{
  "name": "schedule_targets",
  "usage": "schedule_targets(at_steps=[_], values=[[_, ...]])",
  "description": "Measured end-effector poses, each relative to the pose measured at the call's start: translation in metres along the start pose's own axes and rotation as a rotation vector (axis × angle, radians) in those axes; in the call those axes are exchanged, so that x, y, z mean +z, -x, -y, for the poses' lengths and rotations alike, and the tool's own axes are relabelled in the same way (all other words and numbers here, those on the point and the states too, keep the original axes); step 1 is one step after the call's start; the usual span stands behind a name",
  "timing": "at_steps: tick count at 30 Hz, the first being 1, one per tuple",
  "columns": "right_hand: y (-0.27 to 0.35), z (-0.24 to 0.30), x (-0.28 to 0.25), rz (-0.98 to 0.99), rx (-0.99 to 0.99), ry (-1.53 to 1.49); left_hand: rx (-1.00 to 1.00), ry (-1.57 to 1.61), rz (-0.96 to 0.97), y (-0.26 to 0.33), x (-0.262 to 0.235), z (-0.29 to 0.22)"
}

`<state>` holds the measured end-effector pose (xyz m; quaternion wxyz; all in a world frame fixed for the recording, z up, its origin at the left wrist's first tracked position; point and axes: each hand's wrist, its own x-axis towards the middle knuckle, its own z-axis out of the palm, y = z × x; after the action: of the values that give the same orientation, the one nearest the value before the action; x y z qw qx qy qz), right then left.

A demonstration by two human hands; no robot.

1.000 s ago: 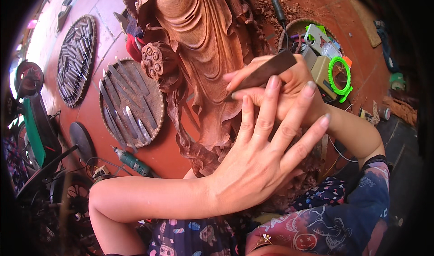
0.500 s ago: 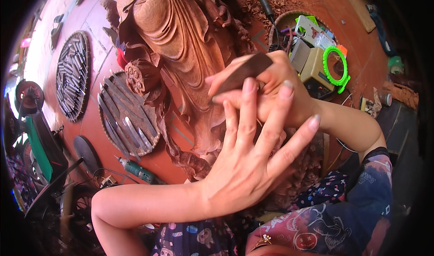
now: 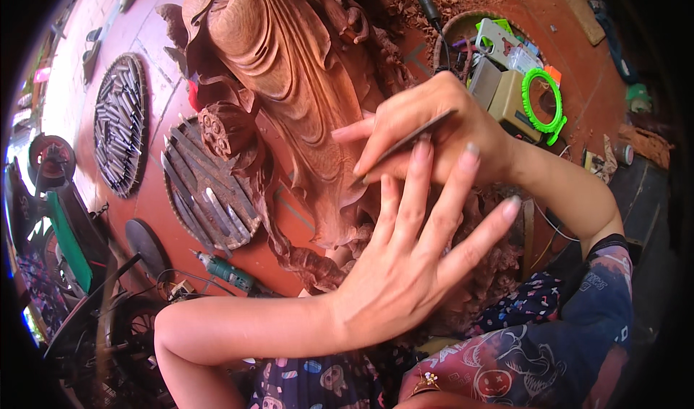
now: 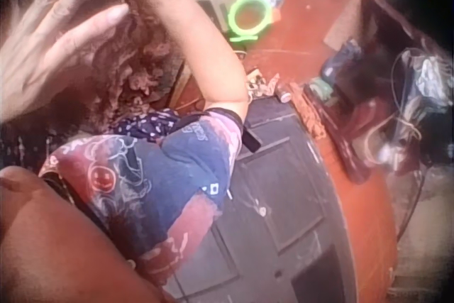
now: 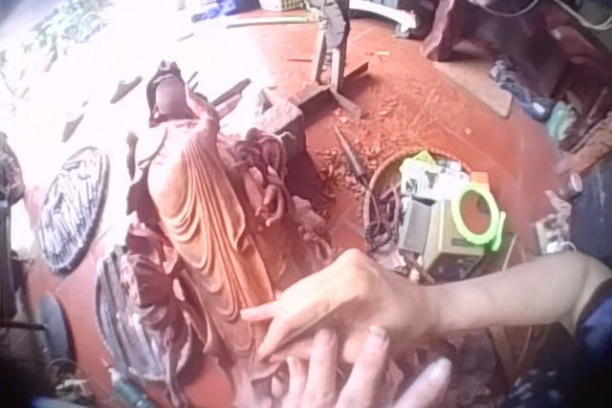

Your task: The person carves a wooden statue using a chisel and a rotary tool. They refine the folds of the garment and details on the figure, switching between tools to shape and smooth the wood.

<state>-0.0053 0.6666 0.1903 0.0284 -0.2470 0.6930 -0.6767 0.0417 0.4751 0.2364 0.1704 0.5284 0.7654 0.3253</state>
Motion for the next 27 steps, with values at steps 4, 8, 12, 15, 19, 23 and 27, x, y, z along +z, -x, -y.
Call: schedule_targets(at_steps=[4,8,12,15,19,23,27], values=[[0.003,-0.005,0.0,0.034,-0.053,-0.02,-0.002,0.007,-0.002,0.001,0.005,0.0],[0.002,-0.002,-0.004,0.022,0.073,-0.057,0.008,-0.042,-0.027,-0.001,0.002,0.002],[0.001,-0.007,-0.001,-0.032,0.04,-0.116,-0.023,-0.034,-0.006,-0.008,-0.007,0.003],[0.0,0.0,-0.003,0.088,-0.093,0.079,-0.03,0.0,-0.018,-0.008,-0.006,0.004],[0.001,-0.005,-0.004,-0.032,0.078,-0.063,-0.046,0.026,-0.015,-0.01,-0.003,0.009],[0.0,-0.003,-0.005,0.105,-0.049,0.038,-0.049,0.034,-0.012,-0.006,-0.004,-0.002],[-0.002,-0.005,-0.007,-0.062,0.173,-0.173,-0.045,0.02,-0.062,-0.015,-0.004,0.008]])
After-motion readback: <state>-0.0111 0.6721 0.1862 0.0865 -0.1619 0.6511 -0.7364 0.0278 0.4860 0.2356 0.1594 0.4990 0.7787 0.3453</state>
